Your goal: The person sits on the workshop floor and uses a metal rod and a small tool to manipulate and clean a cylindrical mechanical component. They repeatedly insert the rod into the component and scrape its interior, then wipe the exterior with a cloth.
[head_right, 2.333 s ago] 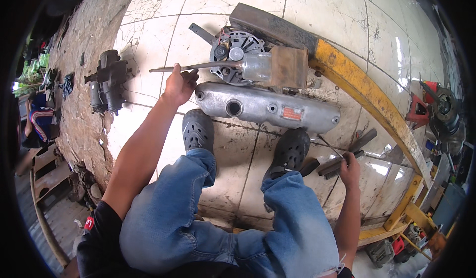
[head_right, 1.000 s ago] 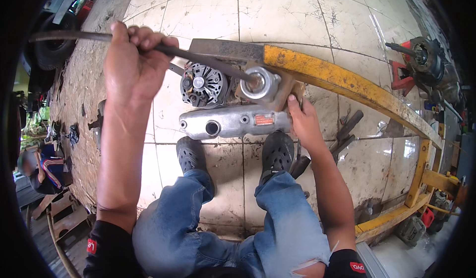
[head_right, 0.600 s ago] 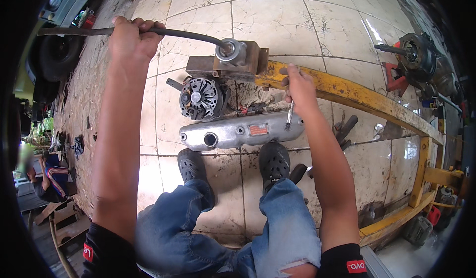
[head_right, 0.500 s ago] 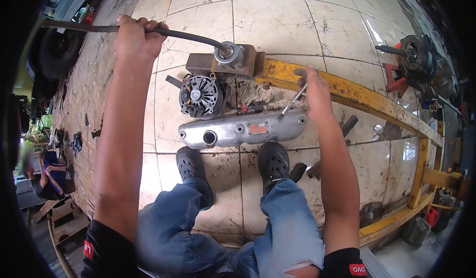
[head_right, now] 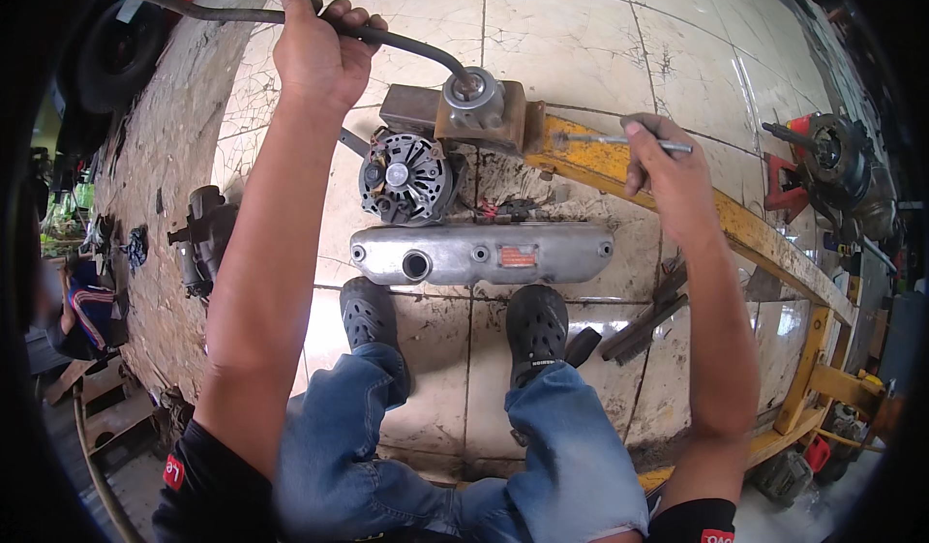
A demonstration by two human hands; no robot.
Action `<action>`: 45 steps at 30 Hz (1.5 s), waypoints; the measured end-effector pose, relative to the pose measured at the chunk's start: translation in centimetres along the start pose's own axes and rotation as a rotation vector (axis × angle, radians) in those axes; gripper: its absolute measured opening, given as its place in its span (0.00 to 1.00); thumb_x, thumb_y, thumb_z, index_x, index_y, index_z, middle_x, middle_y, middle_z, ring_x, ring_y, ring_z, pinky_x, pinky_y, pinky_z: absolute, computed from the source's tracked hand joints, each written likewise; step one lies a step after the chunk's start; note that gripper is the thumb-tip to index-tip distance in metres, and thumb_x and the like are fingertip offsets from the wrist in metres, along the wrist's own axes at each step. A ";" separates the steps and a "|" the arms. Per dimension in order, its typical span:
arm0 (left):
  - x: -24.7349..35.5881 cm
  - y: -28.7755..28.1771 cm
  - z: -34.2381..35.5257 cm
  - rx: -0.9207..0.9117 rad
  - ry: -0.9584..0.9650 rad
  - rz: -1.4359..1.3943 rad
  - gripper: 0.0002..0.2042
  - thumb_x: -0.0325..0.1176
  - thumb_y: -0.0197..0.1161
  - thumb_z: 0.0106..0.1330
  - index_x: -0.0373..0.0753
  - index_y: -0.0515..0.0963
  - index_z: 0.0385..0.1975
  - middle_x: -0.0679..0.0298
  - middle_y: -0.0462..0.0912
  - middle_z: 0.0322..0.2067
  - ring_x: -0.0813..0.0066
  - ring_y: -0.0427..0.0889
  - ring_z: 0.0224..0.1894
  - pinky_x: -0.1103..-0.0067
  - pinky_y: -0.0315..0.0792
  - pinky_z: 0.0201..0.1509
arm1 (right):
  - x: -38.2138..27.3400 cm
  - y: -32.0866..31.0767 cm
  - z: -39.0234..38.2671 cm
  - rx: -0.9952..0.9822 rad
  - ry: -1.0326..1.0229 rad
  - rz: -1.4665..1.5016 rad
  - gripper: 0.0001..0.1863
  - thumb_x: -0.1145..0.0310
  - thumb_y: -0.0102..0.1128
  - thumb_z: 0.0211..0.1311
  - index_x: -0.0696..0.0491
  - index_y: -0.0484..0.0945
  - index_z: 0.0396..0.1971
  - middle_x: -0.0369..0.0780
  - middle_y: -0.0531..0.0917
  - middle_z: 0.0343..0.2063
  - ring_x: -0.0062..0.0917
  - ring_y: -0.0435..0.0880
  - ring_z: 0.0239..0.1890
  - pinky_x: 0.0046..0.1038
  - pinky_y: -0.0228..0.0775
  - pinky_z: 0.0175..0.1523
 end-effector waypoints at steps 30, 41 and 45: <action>-2.3 -1.8 0.3 0.145 0.050 0.162 0.20 0.50 0.34 0.78 0.35 0.55 0.41 0.61 0.65 0.29 0.74 0.65 0.23 0.70 0.77 0.28 | 0.8 2.1 8.0 -0.009 -0.012 0.144 0.14 0.62 0.59 0.68 0.59 0.77 0.42 0.39 0.82 0.29 0.18 0.77 0.23 0.19 0.65 0.24; -2.9 -2.1 0.3 0.140 0.063 0.151 0.20 0.51 0.35 0.78 0.36 0.55 0.44 0.62 0.66 0.30 0.74 0.66 0.24 0.71 0.78 0.31 | 0.1 6.3 7.5 -0.367 0.062 -0.045 0.12 0.62 0.57 0.69 0.56 0.78 0.36 0.37 0.83 0.28 0.17 0.78 0.23 0.19 0.65 0.25; -2.9 -2.4 0.5 0.139 0.067 0.154 0.20 0.51 0.36 0.78 0.36 0.55 0.46 0.62 0.66 0.30 0.73 0.66 0.23 0.71 0.78 0.31 | 0.1 3.2 10.2 0.065 -0.124 0.149 0.13 0.64 0.57 0.67 0.61 0.80 0.37 0.42 0.84 0.29 0.21 0.80 0.25 0.21 0.68 0.25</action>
Point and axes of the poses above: each hand's wrist, its own z-axis towards the middle knuckle, its own y-axis out of the palm, x = y × z, the point moved 5 cm from there along z, towards the middle knuckle
